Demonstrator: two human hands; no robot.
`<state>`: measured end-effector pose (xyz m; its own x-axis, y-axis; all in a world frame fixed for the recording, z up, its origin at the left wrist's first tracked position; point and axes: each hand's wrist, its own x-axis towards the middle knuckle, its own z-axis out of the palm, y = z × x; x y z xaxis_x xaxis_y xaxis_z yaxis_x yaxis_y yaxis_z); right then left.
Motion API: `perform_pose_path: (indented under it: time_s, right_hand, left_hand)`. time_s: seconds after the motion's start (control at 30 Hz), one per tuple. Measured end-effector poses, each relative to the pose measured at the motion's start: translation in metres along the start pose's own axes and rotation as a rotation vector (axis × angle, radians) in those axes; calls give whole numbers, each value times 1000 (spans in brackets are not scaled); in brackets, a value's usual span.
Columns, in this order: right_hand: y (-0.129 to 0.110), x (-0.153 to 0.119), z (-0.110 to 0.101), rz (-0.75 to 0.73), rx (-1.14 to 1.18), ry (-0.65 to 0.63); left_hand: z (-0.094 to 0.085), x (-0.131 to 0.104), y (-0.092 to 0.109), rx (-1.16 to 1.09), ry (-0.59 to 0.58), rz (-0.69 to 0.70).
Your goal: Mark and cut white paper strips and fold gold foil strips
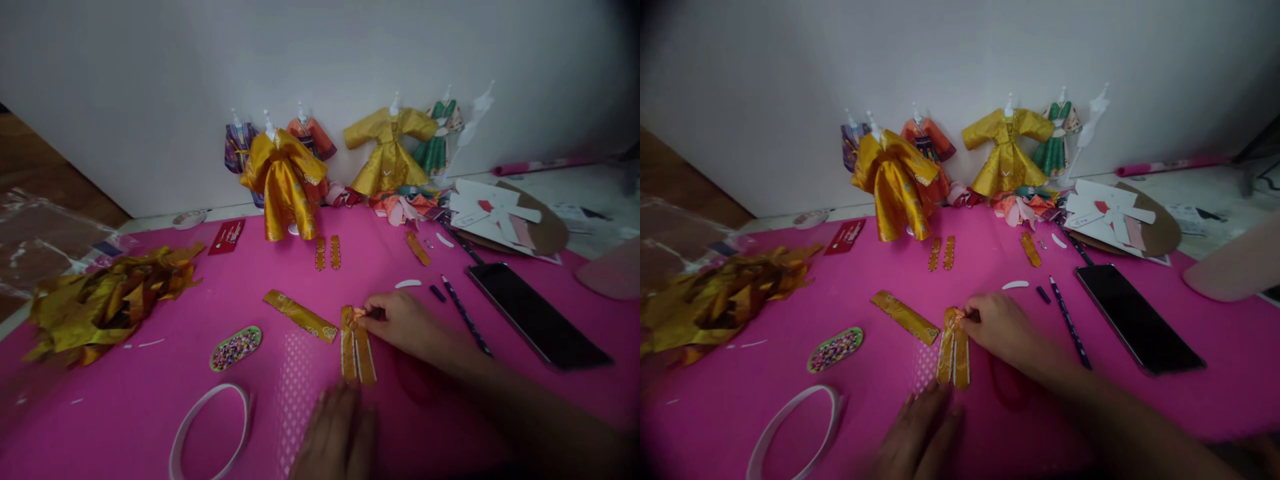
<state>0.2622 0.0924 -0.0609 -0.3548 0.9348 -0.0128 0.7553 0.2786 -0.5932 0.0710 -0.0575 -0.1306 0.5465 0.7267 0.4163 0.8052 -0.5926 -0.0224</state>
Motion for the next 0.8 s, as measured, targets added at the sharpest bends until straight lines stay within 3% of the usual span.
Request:
perform_pose_path:
  time_s: [0.17, 0.5, 0.8]
  right_hand:
    - [0, 0, 0, 2, -1, 1]
    - [7, 1, 0, -20, 0, -2]
    - [8, 0, -2, -21, -5, -9]
  left_hand:
    - [3, 0, -14, -25, 28, 56]
    - [5, 4, 17, 82, 74, -58]
    - [4, 2, 1, 53, 27, 110]
